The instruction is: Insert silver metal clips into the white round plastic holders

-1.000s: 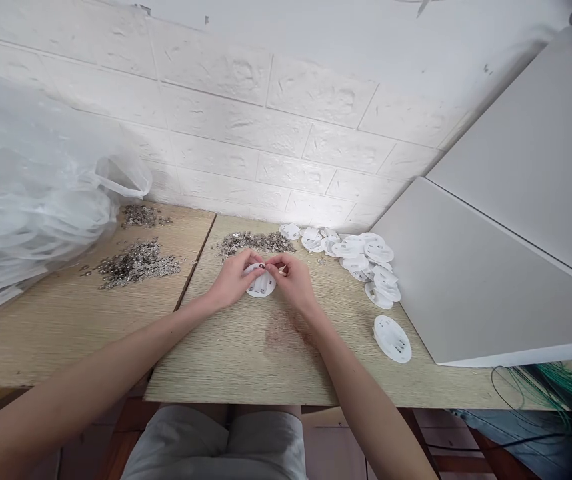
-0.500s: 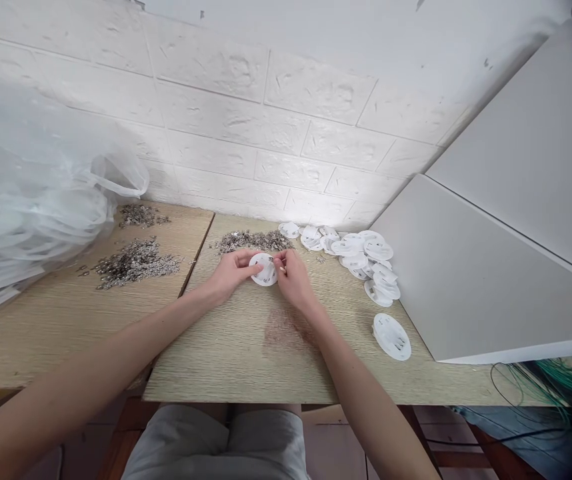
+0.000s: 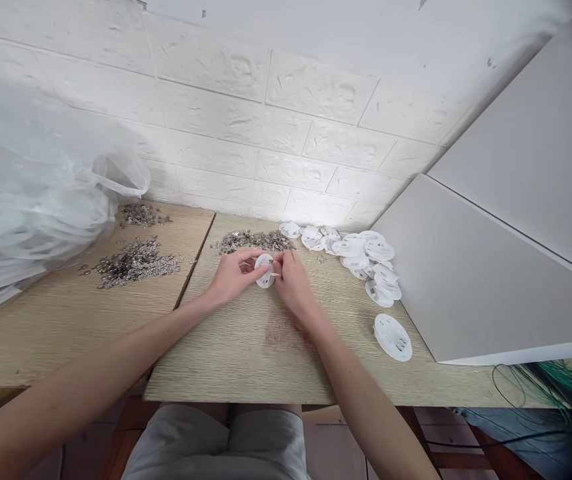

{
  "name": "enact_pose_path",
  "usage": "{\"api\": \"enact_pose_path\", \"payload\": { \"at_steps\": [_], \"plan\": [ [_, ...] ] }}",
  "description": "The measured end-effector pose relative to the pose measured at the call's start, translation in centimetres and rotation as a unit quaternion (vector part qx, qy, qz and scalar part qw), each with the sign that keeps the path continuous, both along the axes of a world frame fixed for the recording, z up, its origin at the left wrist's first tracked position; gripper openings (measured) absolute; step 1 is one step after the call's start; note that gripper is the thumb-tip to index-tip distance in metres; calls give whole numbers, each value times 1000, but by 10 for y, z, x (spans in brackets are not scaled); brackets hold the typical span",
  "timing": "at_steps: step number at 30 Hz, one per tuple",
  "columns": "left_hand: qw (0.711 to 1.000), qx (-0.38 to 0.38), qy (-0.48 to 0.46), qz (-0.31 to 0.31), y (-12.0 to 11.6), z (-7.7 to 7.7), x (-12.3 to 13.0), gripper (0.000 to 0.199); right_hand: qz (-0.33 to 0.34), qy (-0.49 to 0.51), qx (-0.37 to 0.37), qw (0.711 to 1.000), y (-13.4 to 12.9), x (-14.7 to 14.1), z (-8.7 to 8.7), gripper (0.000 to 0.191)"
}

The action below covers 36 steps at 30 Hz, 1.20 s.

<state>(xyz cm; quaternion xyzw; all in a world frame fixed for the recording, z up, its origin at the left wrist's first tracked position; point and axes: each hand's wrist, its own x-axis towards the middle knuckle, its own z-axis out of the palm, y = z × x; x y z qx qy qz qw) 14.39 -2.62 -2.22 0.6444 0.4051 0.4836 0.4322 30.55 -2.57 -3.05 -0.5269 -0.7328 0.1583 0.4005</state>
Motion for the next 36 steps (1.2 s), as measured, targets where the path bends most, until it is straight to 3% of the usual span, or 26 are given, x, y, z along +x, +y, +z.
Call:
{"api": "enact_pose_path", "payload": {
  "at_steps": [5, 11, 18, 36],
  "plan": [
    [1000, -28, -6, -11, 0, 2, 0, 37, -12, 9, -41, 999, -1, -1, 7, 12],
    [996, -58, -60, 5, 3, 2, 0, 35, 14, 166, -104, 981, -2, -4, 14, 7],
    [995, -89, -35, -3, 4, 0, 0, 31, 38, 263, -136, 954, -2, -8, 12, 20],
    [990, -129, -54, -2, 6, -1, -2, 34, 47, 264, -138, 953, -4, -11, 13, 15]
  ]
}}
